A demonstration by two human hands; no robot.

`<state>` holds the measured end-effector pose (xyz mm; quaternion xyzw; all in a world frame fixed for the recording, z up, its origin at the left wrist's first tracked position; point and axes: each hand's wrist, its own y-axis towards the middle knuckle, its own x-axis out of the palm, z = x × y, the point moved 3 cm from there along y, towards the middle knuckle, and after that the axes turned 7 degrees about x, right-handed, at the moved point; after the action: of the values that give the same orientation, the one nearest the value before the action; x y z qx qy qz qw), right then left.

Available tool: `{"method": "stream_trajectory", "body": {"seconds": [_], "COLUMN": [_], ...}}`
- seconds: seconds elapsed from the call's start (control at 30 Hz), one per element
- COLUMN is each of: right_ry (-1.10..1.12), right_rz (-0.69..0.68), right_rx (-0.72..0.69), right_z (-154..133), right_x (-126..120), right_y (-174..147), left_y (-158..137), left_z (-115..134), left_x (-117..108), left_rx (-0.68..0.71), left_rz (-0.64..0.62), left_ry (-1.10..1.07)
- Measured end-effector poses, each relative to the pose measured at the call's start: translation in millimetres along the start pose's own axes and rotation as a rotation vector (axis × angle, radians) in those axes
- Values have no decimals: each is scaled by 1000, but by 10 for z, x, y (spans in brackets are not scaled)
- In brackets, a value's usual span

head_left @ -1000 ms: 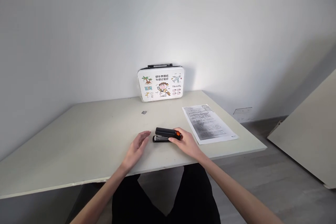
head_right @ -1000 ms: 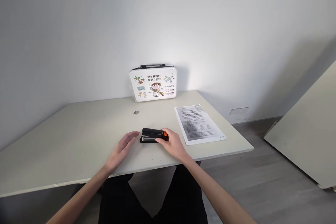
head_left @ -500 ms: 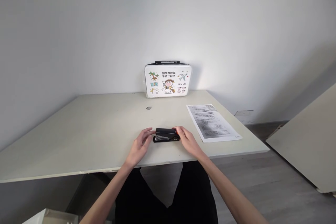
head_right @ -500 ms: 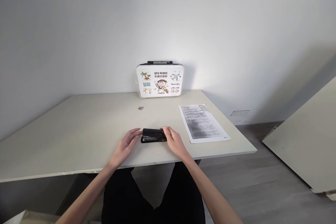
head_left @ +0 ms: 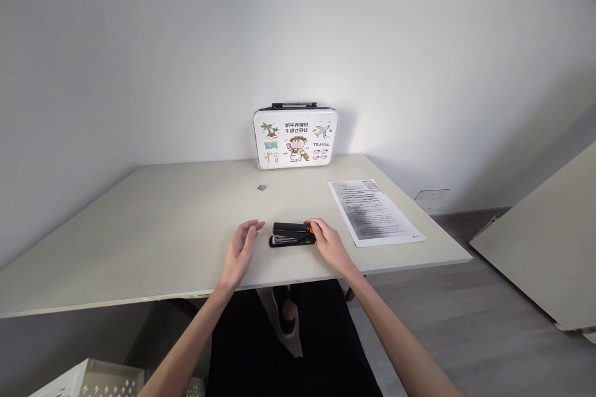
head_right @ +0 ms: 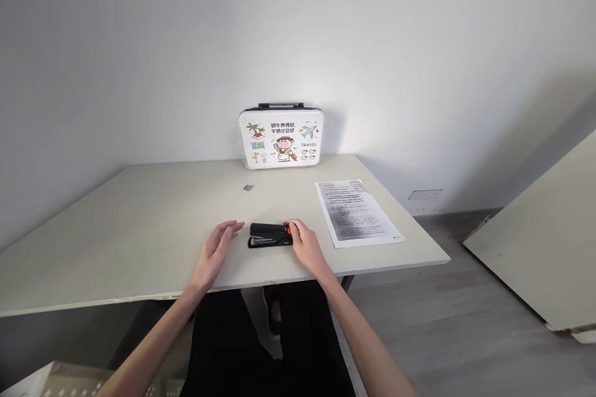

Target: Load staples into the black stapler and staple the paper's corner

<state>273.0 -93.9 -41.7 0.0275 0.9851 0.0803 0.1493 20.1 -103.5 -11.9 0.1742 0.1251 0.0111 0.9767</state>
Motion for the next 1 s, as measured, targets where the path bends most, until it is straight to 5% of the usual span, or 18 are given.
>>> {"method": "stream_trajectory", "body": {"seconds": [1.0], "right_ry": [-60], "right_rz": [18], "right_rx": [-33], "right_z": [-17], "right_x": [-5], "right_y": [-6], "left_y": [21], "left_z": [-88], "left_x": [25], "left_rx": [-23], "left_rz": [35], "left_ry": [-121]}}
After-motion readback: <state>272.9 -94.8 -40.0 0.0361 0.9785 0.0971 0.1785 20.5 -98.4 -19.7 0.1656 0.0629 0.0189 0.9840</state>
